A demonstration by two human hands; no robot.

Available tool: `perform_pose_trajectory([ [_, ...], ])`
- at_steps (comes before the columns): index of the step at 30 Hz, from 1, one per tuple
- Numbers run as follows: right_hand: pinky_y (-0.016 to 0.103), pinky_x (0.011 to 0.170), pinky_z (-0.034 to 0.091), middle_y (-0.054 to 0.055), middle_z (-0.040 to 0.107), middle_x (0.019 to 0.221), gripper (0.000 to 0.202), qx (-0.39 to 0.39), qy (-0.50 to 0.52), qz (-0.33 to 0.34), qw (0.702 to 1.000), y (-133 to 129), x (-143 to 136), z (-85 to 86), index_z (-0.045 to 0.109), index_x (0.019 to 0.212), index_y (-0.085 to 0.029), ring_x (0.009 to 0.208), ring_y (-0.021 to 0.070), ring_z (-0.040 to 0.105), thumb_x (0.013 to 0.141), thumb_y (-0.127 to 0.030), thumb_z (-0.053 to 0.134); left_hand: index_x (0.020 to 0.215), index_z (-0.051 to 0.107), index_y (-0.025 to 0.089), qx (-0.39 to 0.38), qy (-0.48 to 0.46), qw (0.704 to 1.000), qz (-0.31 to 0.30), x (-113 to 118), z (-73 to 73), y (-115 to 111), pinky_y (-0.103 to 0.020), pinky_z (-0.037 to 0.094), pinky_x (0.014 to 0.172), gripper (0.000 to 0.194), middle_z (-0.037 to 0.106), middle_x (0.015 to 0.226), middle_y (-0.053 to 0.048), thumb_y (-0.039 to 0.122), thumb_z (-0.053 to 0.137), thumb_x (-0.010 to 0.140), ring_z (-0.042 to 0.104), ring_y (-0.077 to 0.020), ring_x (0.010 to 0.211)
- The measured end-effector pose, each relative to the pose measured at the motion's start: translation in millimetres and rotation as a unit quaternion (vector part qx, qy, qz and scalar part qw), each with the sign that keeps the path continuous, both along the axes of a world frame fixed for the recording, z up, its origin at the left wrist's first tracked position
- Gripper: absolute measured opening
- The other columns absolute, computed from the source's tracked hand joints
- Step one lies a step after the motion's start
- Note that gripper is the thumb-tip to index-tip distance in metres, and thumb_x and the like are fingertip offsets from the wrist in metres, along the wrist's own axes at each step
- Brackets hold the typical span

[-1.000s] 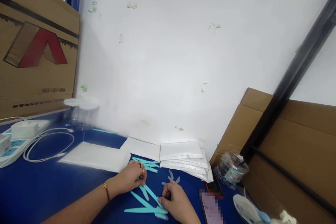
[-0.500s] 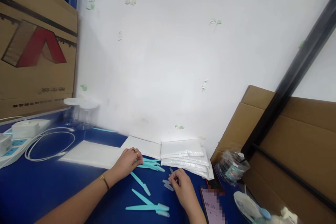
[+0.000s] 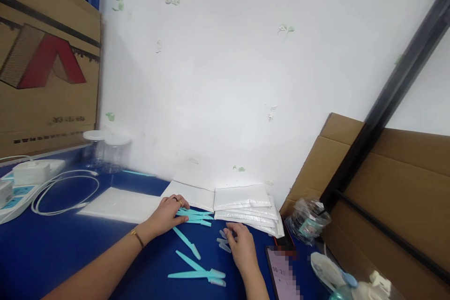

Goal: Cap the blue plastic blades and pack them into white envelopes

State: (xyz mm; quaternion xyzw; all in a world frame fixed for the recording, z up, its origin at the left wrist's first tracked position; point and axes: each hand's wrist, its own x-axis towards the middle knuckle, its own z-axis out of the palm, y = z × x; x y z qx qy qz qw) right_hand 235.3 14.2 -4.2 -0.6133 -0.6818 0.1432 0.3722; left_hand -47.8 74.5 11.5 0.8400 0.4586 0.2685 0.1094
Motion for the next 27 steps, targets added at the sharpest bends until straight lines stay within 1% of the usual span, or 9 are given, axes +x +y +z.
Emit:
perform_pose_trajectory([
  [2, 0.028, 0.072, 0.043, 0.006, 0.065, 0.085, 0.029, 0.015, -0.022, 0.023, 0.999, -3.8, -7.9, 2.6, 0.069, 0.084, -0.018, 0.078, 0.0201, 0.058, 0.083, -0.041, 0.051, 0.09, 0.063, 0.027, -0.015, 0.033, 0.998, -0.048, -2.1, 2.8, -4.6, -0.033, 0.028, 0.086, 0.027, 0.059, 0.101, 0.001, 0.044, 0.068, 0.07, 0.048, -0.0213, 0.101],
  [5, 0.028, 0.069, 0.041, 0.003, 0.062, 0.076, 0.027, -0.014, -0.045, 0.083, 0.995, -12.4, -26.9, 7.2, 0.068, 0.076, -0.02, 0.073, 0.0179, 0.056, 0.084, -0.04, 0.052, 0.073, 0.066, 0.026, -0.053, 0.077, 0.99, -0.108, 0.4, 4.0, -12.3, -0.033, 0.026, 0.084, 0.02, 0.06, 0.089, 0.002, 0.045, 0.071, 0.067, 0.048, -0.0204, 0.098],
  [8, 0.028, 0.071, 0.041, 0.001, 0.063, 0.075, 0.019, -0.046, -0.072, 0.139, 0.987, -18.9, -43.2, 10.2, 0.069, 0.08, -0.022, 0.075, 0.0174, 0.056, 0.079, -0.039, 0.06, 0.07, 0.066, 0.025, -0.06, 0.058, 0.99, -0.117, 9.5, 3.8, -18.3, -0.031, 0.026, 0.081, 0.015, 0.06, 0.085, 0.003, 0.038, 0.071, 0.071, 0.049, -0.019, 0.095],
  [11, 0.027, 0.07, 0.041, 0.0, 0.063, 0.069, 0.02, -0.053, -0.084, 0.154, 0.983, -17.8, -45.2, 10.9, 0.069, 0.076, -0.022, 0.07, 0.0165, 0.056, 0.081, -0.036, 0.057, 0.073, 0.066, 0.025, -0.041, 0.041, 0.992, -0.116, 19.2, 5.8, -20.7, -0.031, 0.026, 0.079, 0.015, 0.059, 0.088, 0.002, 0.04, 0.07, 0.071, 0.048, -0.019, 0.095],
  [14, 0.029, 0.069, 0.042, 0.003, 0.064, 0.071, 0.026, -0.025, -0.067, 0.114, 0.991, -9.5, -31.7, 8.2, 0.07, 0.076, -0.021, 0.072, 0.0185, 0.057, 0.084, -0.037, 0.052, 0.075, 0.065, 0.025, 0.003, 0.03, 0.997, -0.074, 22.5, 6.6, -16.5, -0.032, 0.026, 0.081, 0.016, 0.059, 0.091, 0.001, 0.04, 0.069, 0.073, 0.047, -0.0197, 0.098],
  [18, 0.032, 0.073, 0.044, 0.006, 0.065, 0.084, 0.027, 0.0, -0.041, 0.039, 0.998, -1.4, -10.5, 4.5, 0.07, 0.091, -0.018, 0.08, 0.0213, 0.058, 0.082, -0.038, 0.054, 0.083, 0.063, 0.024, 0.033, 0.007, 0.999, 0.031, 18.5, 1.3, -5.0, -0.035, 0.025, 0.083, 0.013, 0.059, 0.1, -0.001, 0.036, 0.063, 0.079, 0.047, -0.0206, 0.1],
  [21, 0.03, 0.071, 0.043, 0.004, 0.063, 0.083, 0.022, -0.022, -0.054, 0.046, 0.997, -8.5, -5.6, 10.1, 0.068, 0.085, -0.02, 0.077, 0.0195, 0.056, 0.079, -0.038, 0.059, 0.1, 0.058, 0.025, 0.032, -0.004, 0.998, 0.059, 16.2, 0.5, -3.7, -0.036, 0.027, 0.085, 0.027, 0.058, 0.107, -0.003, 0.039, 0.062, 0.078, 0.047, -0.0223, 0.103],
  [25, 0.026, 0.068, 0.042, 0.002, 0.059, 0.08, 0.018, -0.125, -0.064, 0.17, 0.975, -28.1, -10.3, 21.1, 0.066, 0.071, -0.02, 0.074, 0.0171, 0.055, 0.063, -0.032, 0.075, 0.09, 0.061, 0.025, -0.008, -0.015, 0.999, -0.031, 18.4, 9.1, -19.2, -0.033, 0.029, 0.086, 0.021, 0.061, 0.098, 0.0, 0.042, 0.061, 0.078, 0.051, -0.02, 0.098],
  [27, 0.025, 0.066, 0.041, 0.001, 0.059, 0.081, 0.016, -0.158, -0.065, 0.19, 0.967, -34.1, -14.2, 23.0, 0.066, 0.068, -0.019, 0.073, 0.0166, 0.054, 0.059, -0.026, 0.076, 0.085, 0.063, 0.025, -0.037, -0.012, 0.994, -0.098, 21.6, 12.7, -30.4, -0.031, 0.03, 0.085, 0.019, 0.063, 0.092, 0.002, 0.043, 0.059, 0.079, 0.054, -0.0174, 0.093],
])
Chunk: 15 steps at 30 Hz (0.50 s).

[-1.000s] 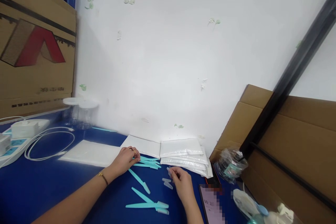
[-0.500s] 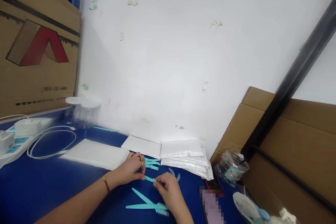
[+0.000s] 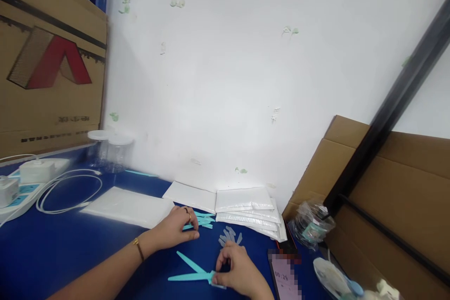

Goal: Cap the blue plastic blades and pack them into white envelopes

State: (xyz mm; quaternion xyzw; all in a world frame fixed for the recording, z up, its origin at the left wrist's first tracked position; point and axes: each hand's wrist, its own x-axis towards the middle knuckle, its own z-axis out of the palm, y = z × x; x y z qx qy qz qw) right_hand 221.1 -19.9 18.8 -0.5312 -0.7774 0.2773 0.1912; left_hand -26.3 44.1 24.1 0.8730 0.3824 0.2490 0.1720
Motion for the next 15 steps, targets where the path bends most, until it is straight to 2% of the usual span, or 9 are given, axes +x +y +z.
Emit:
perform_pose_trajectory([
  [3, 0.024, 0.063, 0.039, 0.001, 0.057, 0.078, 0.008, -0.007, 0.028, -0.01, 1.0, -0.7, -5.3, -0.6, 0.064, 0.068, -0.019, 0.07, 0.0151, 0.053, 0.065, -0.022, 0.071, 0.086, 0.065, 0.027, -0.019, 0.029, 0.997, -0.071, 6.6, -0.8, -13.3, -0.03, 0.031, 0.084, 0.023, 0.064, 0.088, 0.003, 0.047, 0.057, 0.08, 0.056, -0.0165, 0.087],
  [6, 0.024, 0.063, 0.039, 0.0, 0.056, 0.075, 0.007, 0.025, 0.055, -0.03, 0.998, 5.4, -6.3, -2.6, 0.062, 0.07, -0.019, 0.069, 0.0151, 0.053, 0.07, -0.024, 0.066, 0.081, 0.066, 0.026, -0.001, 0.063, 0.994, -0.094, 13.3, -5.7, -15.9, -0.031, 0.031, 0.082, 0.022, 0.067, 0.083, 0.002, 0.046, 0.055, 0.082, 0.057, -0.0167, 0.083],
  [8, 0.024, 0.064, 0.04, 0.0, 0.057, 0.073, 0.009, 0.059, 0.058, -0.047, 0.995, 12.0, -2.8, -4.8, 0.06, 0.068, -0.018, 0.07, 0.0159, 0.053, 0.072, -0.026, 0.064, 0.077, 0.066, 0.025, 0.027, 0.076, 0.994, -0.072, 15.1, -7.8, -10.8, -0.032, 0.031, 0.08, 0.023, 0.067, 0.078, 0.001, 0.041, 0.052, 0.086, 0.057, -0.0167, 0.081],
  [11, 0.025, 0.061, 0.039, 0.0, 0.056, 0.071, 0.013, 0.128, 0.052, -0.117, 0.983, 23.4, 7.2, -9.1, 0.059, 0.066, -0.018, 0.066, 0.0156, 0.051, 0.074, -0.028, 0.061, 0.076, 0.065, 0.023, 0.071, 0.082, 0.994, 0.01, 10.8, -7.7, 2.8, -0.033, 0.03, 0.078, 0.026, 0.067, 0.077, -0.001, 0.037, 0.048, 0.089, 0.055, -0.0185, 0.083],
  [13, 0.025, 0.06, 0.039, 0.0, 0.054, 0.07, 0.013, 0.162, 0.043, -0.165, 0.972, 28.8, 13.3, -11.5, 0.059, 0.069, -0.018, 0.062, 0.0149, 0.048, 0.074, -0.031, 0.061, 0.082, 0.065, 0.024, 0.084, 0.07, 0.992, 0.061, 4.9, -7.0, 10.7, -0.033, 0.03, 0.079, 0.023, 0.067, 0.084, -0.002, 0.037, 0.047, 0.089, 0.054, -0.02, 0.088],
  [15, 0.025, 0.059, 0.039, 0.0, 0.054, 0.072, 0.013, 0.169, 0.034, -0.178, 0.969, 29.6, 16.0, -12.4, 0.06, 0.072, -0.018, 0.061, 0.0145, 0.047, 0.071, -0.031, 0.064, 0.094, 0.063, 0.025, 0.088, 0.044, 0.992, 0.084, -0.2, -6.8, 13.7, -0.034, 0.03, 0.082, 0.02, 0.065, 0.096, -0.003, 0.04, 0.053, 0.085, 0.052, -0.0217, 0.095],
])
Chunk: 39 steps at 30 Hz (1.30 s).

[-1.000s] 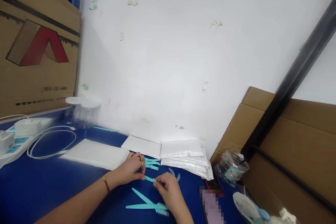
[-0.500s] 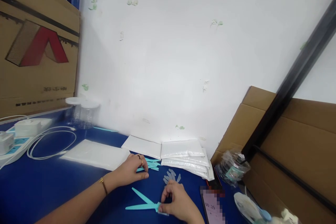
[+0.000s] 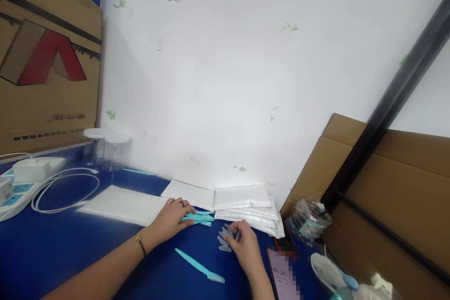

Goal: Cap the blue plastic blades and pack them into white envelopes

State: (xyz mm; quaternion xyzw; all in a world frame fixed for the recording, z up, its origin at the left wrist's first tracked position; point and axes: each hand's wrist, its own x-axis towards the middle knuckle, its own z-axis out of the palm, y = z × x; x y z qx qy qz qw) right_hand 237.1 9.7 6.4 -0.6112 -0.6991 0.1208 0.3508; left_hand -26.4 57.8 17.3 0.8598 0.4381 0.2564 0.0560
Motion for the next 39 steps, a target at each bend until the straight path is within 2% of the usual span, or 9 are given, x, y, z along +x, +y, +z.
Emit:
perform_pose_trajectory([
  [3, 0.024, 0.059, 0.038, 0.0, 0.055, 0.074, 0.012, -0.05, 0.009, 0.053, 0.997, -8.7, -3.1, 1.8, 0.061, 0.072, -0.018, 0.063, 0.0145, 0.049, 0.07, -0.03, 0.066, 0.097, 0.061, 0.026, -0.019, -0.018, 0.999, -0.033, -1.6, 0.2, -6.3, -0.033, 0.031, 0.083, 0.031, 0.062, 0.099, -0.001, 0.047, 0.064, 0.074, 0.052, -0.0221, 0.097],
  [6, 0.022, 0.058, 0.037, -0.001, 0.055, 0.072, 0.018, -0.143, 0.015, 0.144, 0.979, -22.6, -10.1, 4.4, 0.064, 0.069, -0.018, 0.066, 0.0143, 0.051, 0.059, -0.027, 0.076, 0.087, 0.064, 0.027, -0.072, 0.016, 0.989, -0.128, 3.6, 0.1, -18.9, -0.03, 0.032, 0.08, 0.033, 0.062, 0.089, 0.002, 0.05, 0.071, 0.065, 0.055, -0.0194, 0.089],
  [8, 0.02, 0.055, 0.035, -0.002, 0.055, 0.072, 0.025, -0.195, 0.008, 0.177, 0.965, -29.9, -14.5, 5.0, 0.064, 0.066, -0.018, 0.064, 0.0126, 0.05, 0.049, -0.023, 0.081, 0.084, 0.065, 0.028, -0.101, 0.043, 0.979, -0.173, 8.6, -1.1, -25.7, -0.029, 0.033, 0.078, 0.031, 0.063, 0.085, 0.003, 0.05, 0.072, 0.063, 0.056, -0.018, 0.084],
  [10, 0.019, 0.052, 0.033, -0.003, 0.055, 0.073, 0.022, -0.219, 0.007, 0.185, 0.958, -33.9, -17.8, 4.5, 0.063, 0.063, -0.017, 0.061, 0.0107, 0.048, 0.049, -0.019, 0.08, 0.079, 0.065, 0.026, -0.117, 0.062, 0.974, -0.185, 13.3, -3.5, -29.0, -0.028, 0.034, 0.075, 0.025, 0.063, 0.081, 0.004, 0.046, 0.073, 0.065, 0.057, -0.0164, 0.08],
  [17, 0.02, 0.05, 0.032, -0.003, 0.054, 0.057, 0.005, -0.199, 0.035, 0.143, 0.969, -25.2, -11.3, 3.0, 0.061, 0.066, -0.017, 0.054, 0.0114, 0.047, 0.065, -0.017, 0.066, 0.071, 0.062, 0.022, -0.126, 0.036, 0.982, -0.138, 11.5, -6.8, -18.3, -0.024, 0.036, 0.063, 0.011, 0.061, 0.078, 0.002, 0.032, 0.066, 0.073, 0.055, -0.0148, 0.074],
  [24, 0.025, 0.057, 0.038, 0.002, 0.06, 0.073, 0.011, -0.015, -0.005, -0.051, 0.999, -5.0, 14.1, -0.7, 0.061, 0.077, -0.018, 0.06, 0.0156, 0.05, 0.071, -0.026, 0.06, 0.087, 0.051, 0.02, -0.21, -0.131, 0.968, -0.048, -6.6, -8.5, -2.0, -0.023, 0.04, 0.066, 0.011, 0.056, 0.083, 0.0, 0.026, 0.045, 0.081, 0.054, -0.0139, 0.074],
  [29, 0.024, 0.062, 0.04, 0.002, 0.058, 0.077, 0.009, -0.019, -0.066, 0.023, 0.997, -6.5, -0.2, -8.8, 0.062, 0.074, -0.021, 0.068, 0.0159, 0.055, 0.075, -0.021, 0.053, 0.099, 0.047, 0.021, -0.288, -0.21, 0.93, -0.087, -1.9, -18.4, -1.6, -0.021, 0.037, 0.054, 0.021, 0.058, 0.082, 0.0, 0.028, 0.037, 0.083, 0.047, -0.0114, 0.06],
  [35, 0.026, 0.07, 0.039, 0.002, 0.059, 0.079, 0.011, -0.002, -0.149, 0.013, 0.989, -8.1, -26.9, -13.3, 0.059, 0.071, -0.021, 0.072, 0.0166, 0.056, 0.077, -0.017, 0.05, 0.097, 0.051, 0.019, -0.302, -0.209, 0.926, -0.088, 1.0, -14.9, -2.9, -0.021, 0.035, 0.052, 0.028, 0.054, 0.076, 0.001, 0.04, 0.04, 0.083, 0.042, -0.0106, 0.056],
  [39, 0.026, 0.065, 0.04, 0.0, 0.058, 0.071, 0.011, 0.014, -0.042, 0.031, 0.999, -5.7, -26.2, -13.6, 0.058, 0.08, -0.022, 0.068, 0.0164, 0.055, 0.083, -0.024, 0.047, 0.099, 0.054, 0.021, -0.28, -0.184, 0.938, -0.088, 1.1, -6.9, -5.7, -0.021, 0.033, 0.053, 0.031, 0.047, 0.071, 0.004, 0.044, 0.04, 0.084, 0.039, -0.0104, 0.056],
])
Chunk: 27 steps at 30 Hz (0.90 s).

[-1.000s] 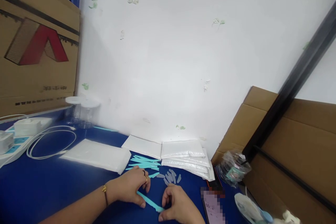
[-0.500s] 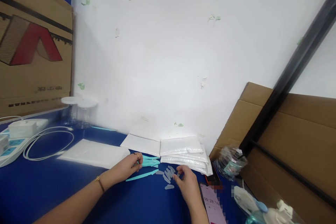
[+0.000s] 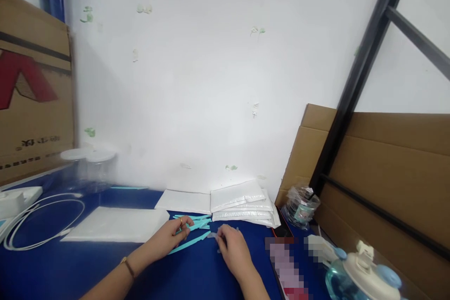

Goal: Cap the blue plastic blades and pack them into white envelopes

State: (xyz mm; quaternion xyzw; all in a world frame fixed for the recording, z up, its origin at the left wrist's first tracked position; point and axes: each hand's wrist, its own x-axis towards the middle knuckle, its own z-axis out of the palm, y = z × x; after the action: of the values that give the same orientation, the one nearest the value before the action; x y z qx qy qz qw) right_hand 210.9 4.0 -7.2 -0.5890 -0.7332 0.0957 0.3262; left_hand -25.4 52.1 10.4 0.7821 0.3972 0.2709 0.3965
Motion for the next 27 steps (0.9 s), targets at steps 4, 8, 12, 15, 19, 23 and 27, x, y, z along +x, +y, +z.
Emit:
perform_pose_trajectory([
  [4, 0.023, 0.05, 0.037, -0.002, 0.055, 0.062, 0.022, -0.023, 0.221, -0.003, 0.975, 4.5, 8.0, 0.8, 0.057, 0.092, -0.02, 0.051, 0.0129, 0.051, 0.084, -0.039, 0.05, 0.099, 0.057, 0.022, 0.042, 0.033, 0.999, 0.008, 0.1, 2.9, -0.4, -0.022, 0.033, 0.058, 0.031, 0.046, 0.07, 0.004, 0.044, 0.04, 0.084, 0.04, -0.0117, 0.06],
  [8, 0.023, 0.051, 0.042, 0.0, 0.06, 0.064, 0.035, -0.068, 0.381, 0.017, 0.922, 5.8, 8.7, 4.5, 0.06, 0.085, -0.016, 0.054, 0.0136, 0.057, 0.071, -0.047, 0.067, 0.099, 0.058, 0.023, 0.053, 0.053, 0.997, 0.007, 0.6, 4.0, -0.4, -0.023, 0.034, 0.061, 0.031, 0.049, 0.073, 0.003, 0.043, 0.041, 0.084, 0.043, -0.0133, 0.065],
  [12, 0.02, 0.044, 0.038, 0.001, 0.063, 0.059, 0.037, -0.092, 0.432, 0.032, 0.897, 4.0, 3.5, 6.0, 0.059, 0.076, -0.015, 0.045, 0.0108, 0.055, 0.069, -0.049, 0.07, 0.099, 0.058, 0.022, 0.051, 0.067, 0.996, 0.006, 1.5, 7.1, -2.3, -0.023, 0.034, 0.063, 0.031, 0.05, 0.075, 0.002, 0.043, 0.041, 0.084, 0.043, -0.0139, 0.067],
  [15, 0.018, 0.041, 0.033, 0.0, 0.063, 0.058, 0.035, -0.085, 0.468, 0.039, 0.879, 2.9, 0.7, 5.0, 0.056, 0.071, -0.015, 0.039, 0.0066, 0.05, 0.076, -0.049, 0.063, 0.097, 0.059, 0.022, 0.052, 0.065, 0.997, -0.001, 2.7, 7.7, -3.1, -0.023, 0.033, 0.062, 0.03, 0.048, 0.074, 0.002, 0.043, 0.041, 0.084, 0.043, -0.0136, 0.066],
  [19, 0.017, 0.042, 0.033, 0.0, 0.064, 0.06, 0.032, -0.078, 0.498, 0.051, 0.862, 2.9, -0.9, 3.7, 0.055, 0.074, -0.015, 0.042, 0.0061, 0.05, 0.079, -0.045, 0.063, 0.092, 0.06, 0.022, 0.053, 0.072, 0.996, -0.013, 4.3, 7.0, -3.8, -0.022, 0.031, 0.059, 0.028, 0.047, 0.072, 0.003, 0.041, 0.042, 0.084, 0.041, -0.0134, 0.065],
  [23, 0.018, 0.043, 0.033, 0.0, 0.063, 0.059, 0.031, -0.079, 0.493, 0.053, 0.865, 2.7, -2.3, 4.2, 0.055, 0.074, -0.015, 0.041, 0.0063, 0.049, 0.078, -0.045, 0.063, 0.094, 0.06, 0.023, 0.048, 0.075, 0.996, -0.02, 4.7, 8.4, -5.4, -0.022, 0.031, 0.06, 0.027, 0.049, 0.072, 0.003, 0.04, 0.042, 0.084, 0.041, -0.0133, 0.065],
  [27, 0.019, 0.045, 0.034, 0.0, 0.063, 0.061, 0.031, -0.067, 0.499, 0.046, 0.863, -0.5, -3.2, 9.7, 0.055, 0.074, -0.015, 0.044, 0.0072, 0.051, 0.078, -0.045, 0.063, 0.092, 0.06, 0.021, 0.056, 0.075, 0.995, -0.021, 4.3, 10.3, -6.8, -0.022, 0.033, 0.062, 0.028, 0.051, 0.074, 0.002, 0.04, 0.041, 0.084, 0.043, -0.0136, 0.067],
])
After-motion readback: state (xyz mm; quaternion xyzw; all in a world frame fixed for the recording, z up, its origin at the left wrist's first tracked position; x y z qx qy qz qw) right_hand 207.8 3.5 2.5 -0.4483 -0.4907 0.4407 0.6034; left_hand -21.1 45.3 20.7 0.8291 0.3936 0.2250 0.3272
